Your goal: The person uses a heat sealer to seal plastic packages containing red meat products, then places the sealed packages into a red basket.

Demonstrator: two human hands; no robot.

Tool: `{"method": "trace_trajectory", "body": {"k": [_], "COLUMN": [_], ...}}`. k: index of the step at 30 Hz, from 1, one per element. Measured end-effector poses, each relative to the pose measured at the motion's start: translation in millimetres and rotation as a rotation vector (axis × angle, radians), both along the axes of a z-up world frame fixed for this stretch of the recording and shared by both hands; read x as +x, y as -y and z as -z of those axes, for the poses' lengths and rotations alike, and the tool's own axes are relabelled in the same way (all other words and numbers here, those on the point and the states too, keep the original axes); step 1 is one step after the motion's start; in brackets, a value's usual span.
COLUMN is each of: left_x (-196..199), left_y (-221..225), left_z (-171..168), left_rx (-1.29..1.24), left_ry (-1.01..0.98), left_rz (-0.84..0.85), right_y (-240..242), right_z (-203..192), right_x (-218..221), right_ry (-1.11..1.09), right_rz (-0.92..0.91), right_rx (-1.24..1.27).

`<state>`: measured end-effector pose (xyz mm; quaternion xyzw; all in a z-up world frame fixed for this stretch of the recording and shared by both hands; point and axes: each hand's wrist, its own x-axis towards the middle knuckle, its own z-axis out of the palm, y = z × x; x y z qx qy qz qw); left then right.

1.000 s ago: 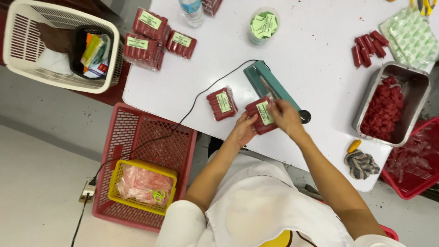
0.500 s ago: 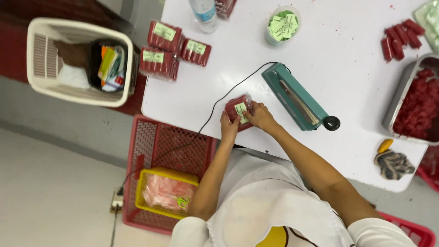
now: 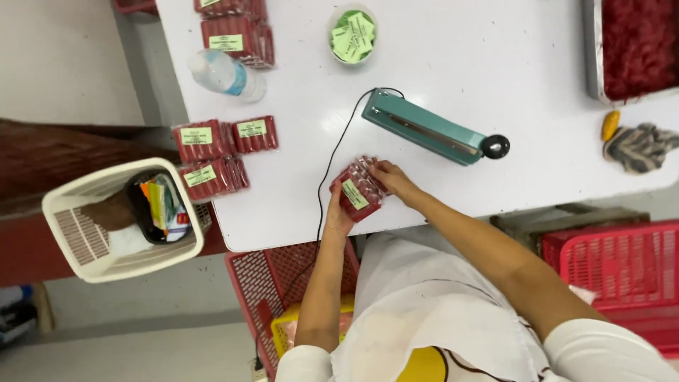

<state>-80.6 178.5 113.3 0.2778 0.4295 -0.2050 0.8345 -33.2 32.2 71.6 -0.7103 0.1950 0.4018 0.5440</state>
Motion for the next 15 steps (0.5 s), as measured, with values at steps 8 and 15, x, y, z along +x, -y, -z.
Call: {"method": "trace_trajectory", "body": {"k": [8,15], "left_x": [-17,-36], "left_y": [34,123], "left_z": [32,52], "left_rx": [-0.188,-0.128], "left_ry": [0.184,0.198], "left_rz": [0.173,0.566], "right_y": [72,166], "right_z": [-50,-64], "right_x": [-63,-126], "right_ry": [0.491,0.571], "right_rz": [-0.249,0.006], "right_rx": [-0.417,-0.508]}}
